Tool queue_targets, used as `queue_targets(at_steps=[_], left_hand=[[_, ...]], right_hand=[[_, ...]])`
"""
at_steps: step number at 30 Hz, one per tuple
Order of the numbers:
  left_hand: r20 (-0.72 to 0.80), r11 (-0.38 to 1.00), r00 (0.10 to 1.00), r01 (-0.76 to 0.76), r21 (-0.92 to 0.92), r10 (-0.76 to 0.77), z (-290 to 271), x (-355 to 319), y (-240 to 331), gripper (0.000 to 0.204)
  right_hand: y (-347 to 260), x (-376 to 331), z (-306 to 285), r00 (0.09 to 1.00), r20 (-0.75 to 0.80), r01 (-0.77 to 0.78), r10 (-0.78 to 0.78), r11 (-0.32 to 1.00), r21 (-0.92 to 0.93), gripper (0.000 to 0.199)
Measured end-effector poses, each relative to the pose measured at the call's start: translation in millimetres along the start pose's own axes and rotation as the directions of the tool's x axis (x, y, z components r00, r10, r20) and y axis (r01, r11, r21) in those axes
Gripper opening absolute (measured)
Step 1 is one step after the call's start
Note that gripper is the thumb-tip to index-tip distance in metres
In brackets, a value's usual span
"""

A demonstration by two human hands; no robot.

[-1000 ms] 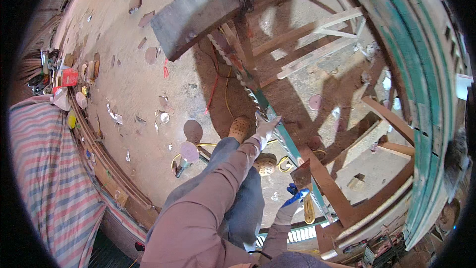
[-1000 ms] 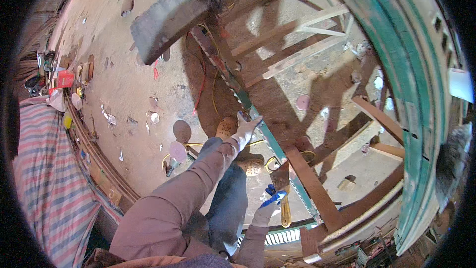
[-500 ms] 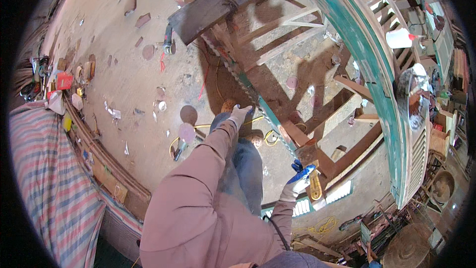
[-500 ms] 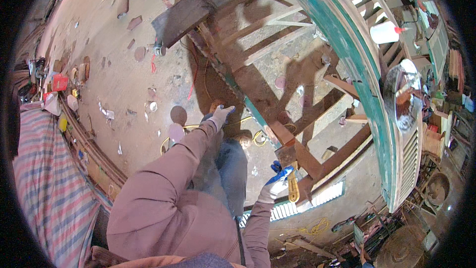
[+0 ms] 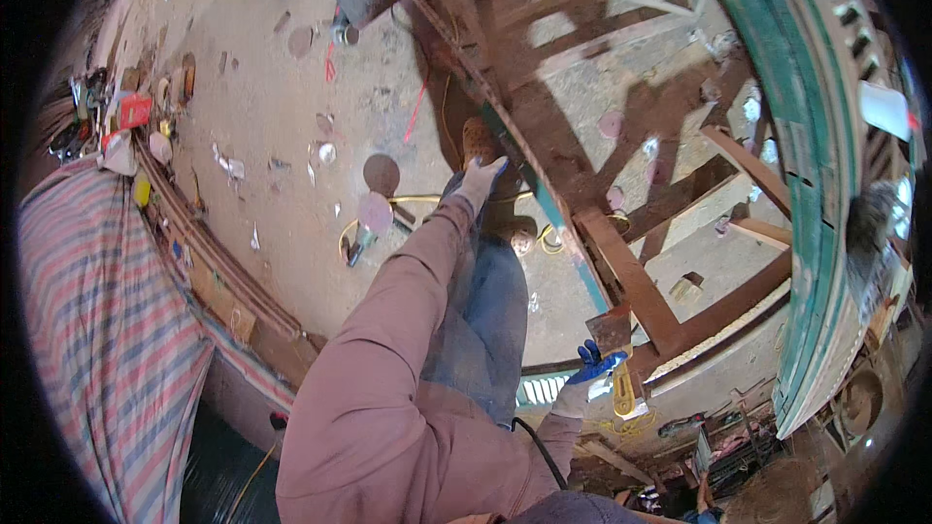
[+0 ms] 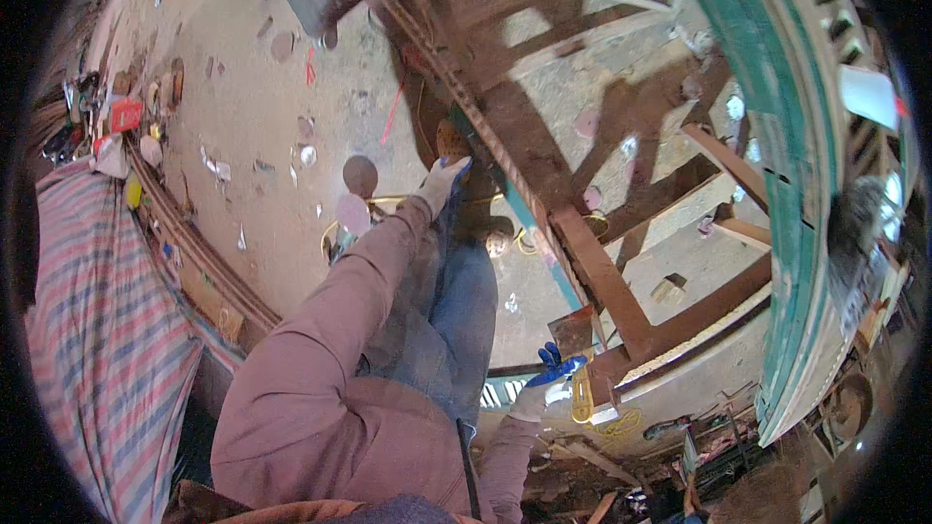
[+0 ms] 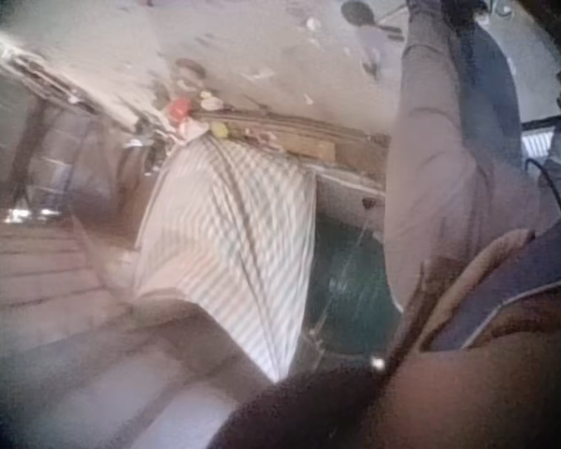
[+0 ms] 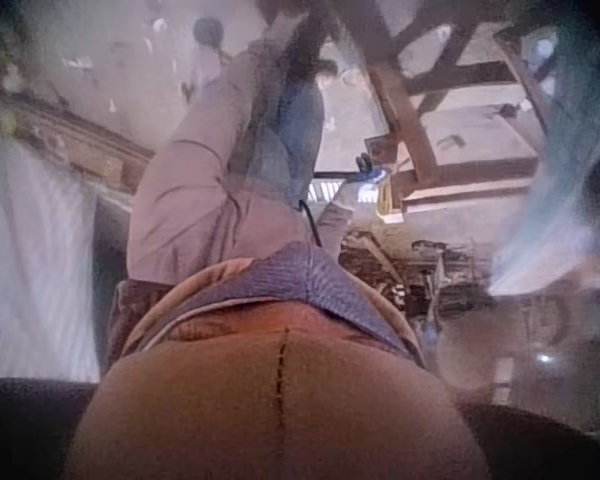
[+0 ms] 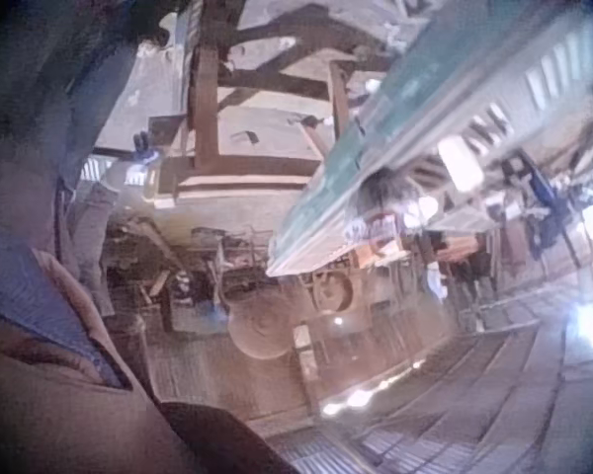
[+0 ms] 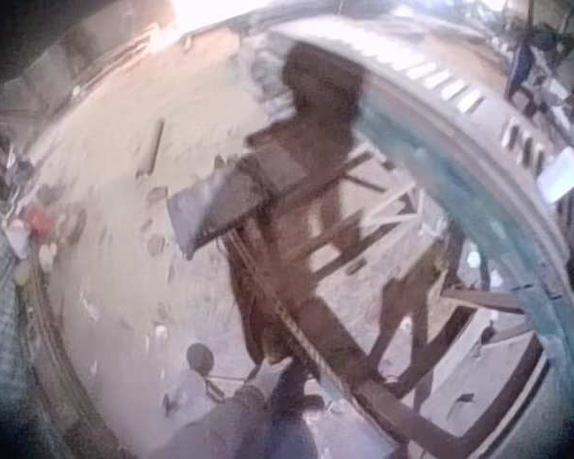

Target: The person applies reddish-brown wood stain to a wooden slatted panel using a brush and a container. They repeatedly dip the brush and spread the stain across the slats and frame, then flip the panel to treat the other side.

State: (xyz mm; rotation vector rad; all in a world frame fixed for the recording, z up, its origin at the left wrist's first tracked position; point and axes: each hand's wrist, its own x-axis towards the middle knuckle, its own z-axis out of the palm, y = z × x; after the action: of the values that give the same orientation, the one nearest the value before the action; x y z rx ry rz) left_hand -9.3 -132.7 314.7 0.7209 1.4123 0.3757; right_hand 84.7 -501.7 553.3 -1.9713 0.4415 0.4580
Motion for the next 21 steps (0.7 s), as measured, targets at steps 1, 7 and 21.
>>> queue_targets(at_steps=[1, 7, 21], left_hand=[[-0.058, 0.999, 0.998, -0.033, 0.031, 0.034, -11.1, 20.4, -29.7, 0.055], [-0.068, 0.976, 0.994, 0.100, 0.191, -0.089, 10.4, 39.1, -42.6, 0.086], [-0.095, 0.933, 0.991, 0.123, 0.338, -0.096, -0.3, -28.6, -18.2, 0.094]], right_hand=[[-2.7, 3.2, 2.7, 0.998, 0.058, -0.037, 0.039, 0.998, -0.041, 0.078], [-30.0, -11.1, 42.0, 0.972, 0.185, -0.106, 0.142, 0.976, -0.192, 0.077], [-62.2, -5.2, 31.8, 0.986, 0.145, 0.089, -0.081, 0.995, -0.049, 0.074]])
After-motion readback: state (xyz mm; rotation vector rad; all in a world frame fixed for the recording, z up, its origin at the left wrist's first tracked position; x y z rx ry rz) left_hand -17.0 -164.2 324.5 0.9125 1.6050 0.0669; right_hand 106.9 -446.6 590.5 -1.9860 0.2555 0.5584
